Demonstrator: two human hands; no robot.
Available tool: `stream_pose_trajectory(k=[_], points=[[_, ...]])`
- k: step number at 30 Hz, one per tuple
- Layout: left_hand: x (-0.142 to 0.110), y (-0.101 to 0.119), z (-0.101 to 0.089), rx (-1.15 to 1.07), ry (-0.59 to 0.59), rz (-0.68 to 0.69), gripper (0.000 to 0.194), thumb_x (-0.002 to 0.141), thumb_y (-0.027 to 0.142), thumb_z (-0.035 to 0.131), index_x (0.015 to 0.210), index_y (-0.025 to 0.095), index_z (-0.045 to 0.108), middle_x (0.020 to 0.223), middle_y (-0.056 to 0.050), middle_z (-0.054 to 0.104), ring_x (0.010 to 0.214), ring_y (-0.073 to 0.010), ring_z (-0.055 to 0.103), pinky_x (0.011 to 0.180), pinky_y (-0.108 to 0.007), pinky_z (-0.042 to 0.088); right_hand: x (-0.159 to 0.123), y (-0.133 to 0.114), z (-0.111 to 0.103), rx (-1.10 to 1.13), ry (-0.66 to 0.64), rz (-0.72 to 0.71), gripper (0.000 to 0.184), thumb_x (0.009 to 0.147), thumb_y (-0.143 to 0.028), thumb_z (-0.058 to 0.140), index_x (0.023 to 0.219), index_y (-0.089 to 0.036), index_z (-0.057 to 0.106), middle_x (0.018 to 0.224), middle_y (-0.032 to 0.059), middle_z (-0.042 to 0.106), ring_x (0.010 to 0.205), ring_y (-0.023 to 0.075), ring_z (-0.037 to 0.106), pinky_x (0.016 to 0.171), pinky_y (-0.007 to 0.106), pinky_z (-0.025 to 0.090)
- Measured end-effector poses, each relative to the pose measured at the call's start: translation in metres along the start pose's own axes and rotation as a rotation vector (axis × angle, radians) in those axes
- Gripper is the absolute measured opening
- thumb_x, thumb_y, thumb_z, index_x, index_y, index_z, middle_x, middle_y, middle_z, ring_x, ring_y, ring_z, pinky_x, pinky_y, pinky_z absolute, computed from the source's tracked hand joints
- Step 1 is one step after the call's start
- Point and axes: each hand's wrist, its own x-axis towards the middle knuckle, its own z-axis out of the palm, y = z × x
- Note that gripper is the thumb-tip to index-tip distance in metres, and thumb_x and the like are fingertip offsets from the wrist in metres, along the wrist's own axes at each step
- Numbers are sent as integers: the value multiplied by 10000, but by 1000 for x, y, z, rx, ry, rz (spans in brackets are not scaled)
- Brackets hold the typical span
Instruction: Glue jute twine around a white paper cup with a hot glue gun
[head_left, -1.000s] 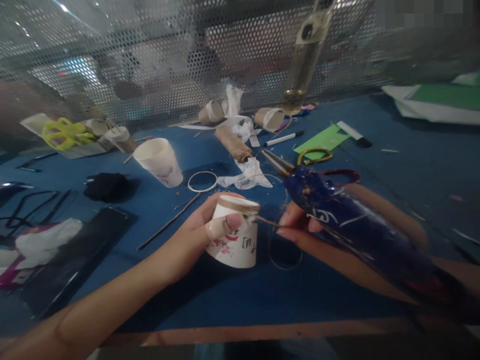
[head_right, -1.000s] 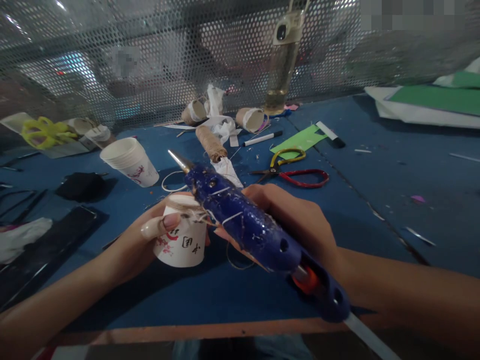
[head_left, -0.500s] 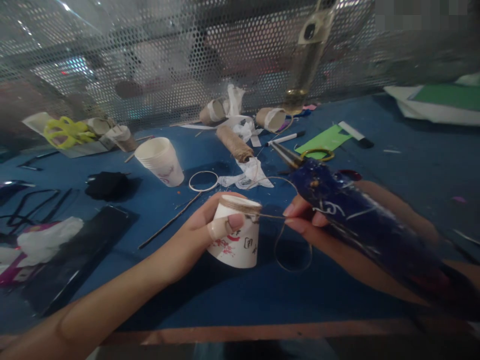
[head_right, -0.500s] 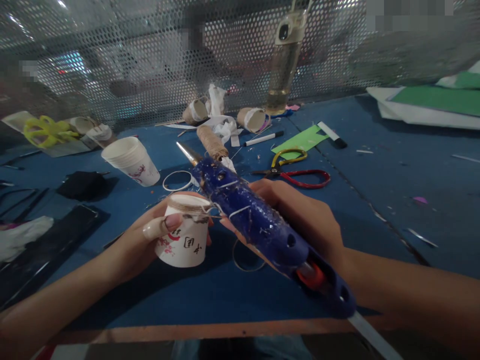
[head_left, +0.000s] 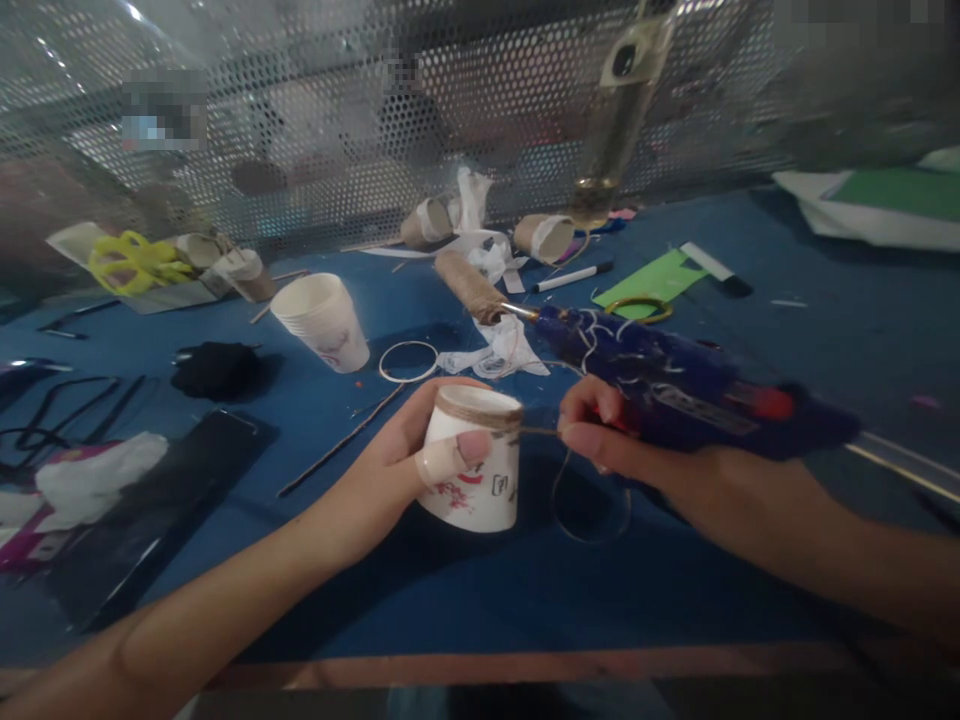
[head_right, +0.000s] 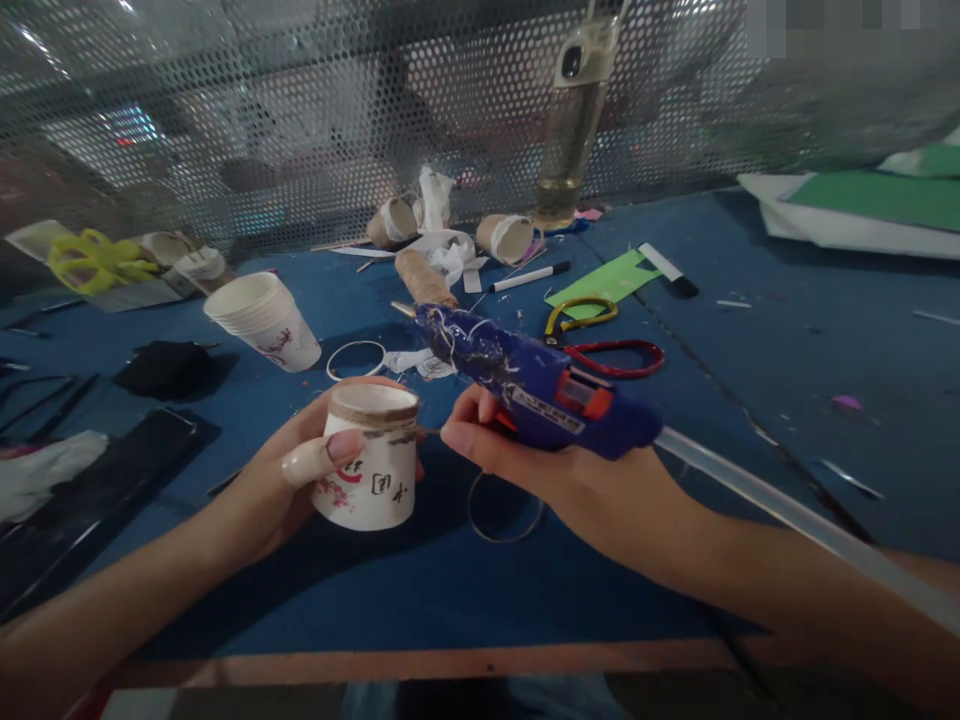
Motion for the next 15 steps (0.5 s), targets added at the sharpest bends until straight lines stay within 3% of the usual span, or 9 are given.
stream_pose_trajectory(k=[3,6,12,15], points=[[0,0,-1,20,-25,-3,480,834,502,850,1221,275,678,1097,-30,765,961,-256,725,848,-369,540,1,2,-2,16,-30,66,371,882,-620,731,762,-296,598,596,-66,522,589,162,542,630,329,476],[-1,0,-1,26,-36,-9,468,853,485,834,1233,268,670,1097,-38,767,957,-259,726,862,-374,543,2,3,-1,41,-70,41,393,894,-649,720,782,-285,620,646,-48,595,591,160,544,571,330,420],[0,-3,-3,34,-38,19,472,877,482,798,1272,259,665,1121,-69,770,957,-275,723,841,-378,550,3,4,-1,51,-89,-5,367,925,-599,720,762,-285,625,675,-36,649,586,161,561,583,337,440],[0,-1,-3,54,-54,-6,471,885,481,796,1274,261,647,1208,-80,751,1050,-296,712,864,-380,548,3,2,-1,55,-73,-21,403,893,-616,747,722,-282,602,664,-36,642,571,161,548,610,343,472]])
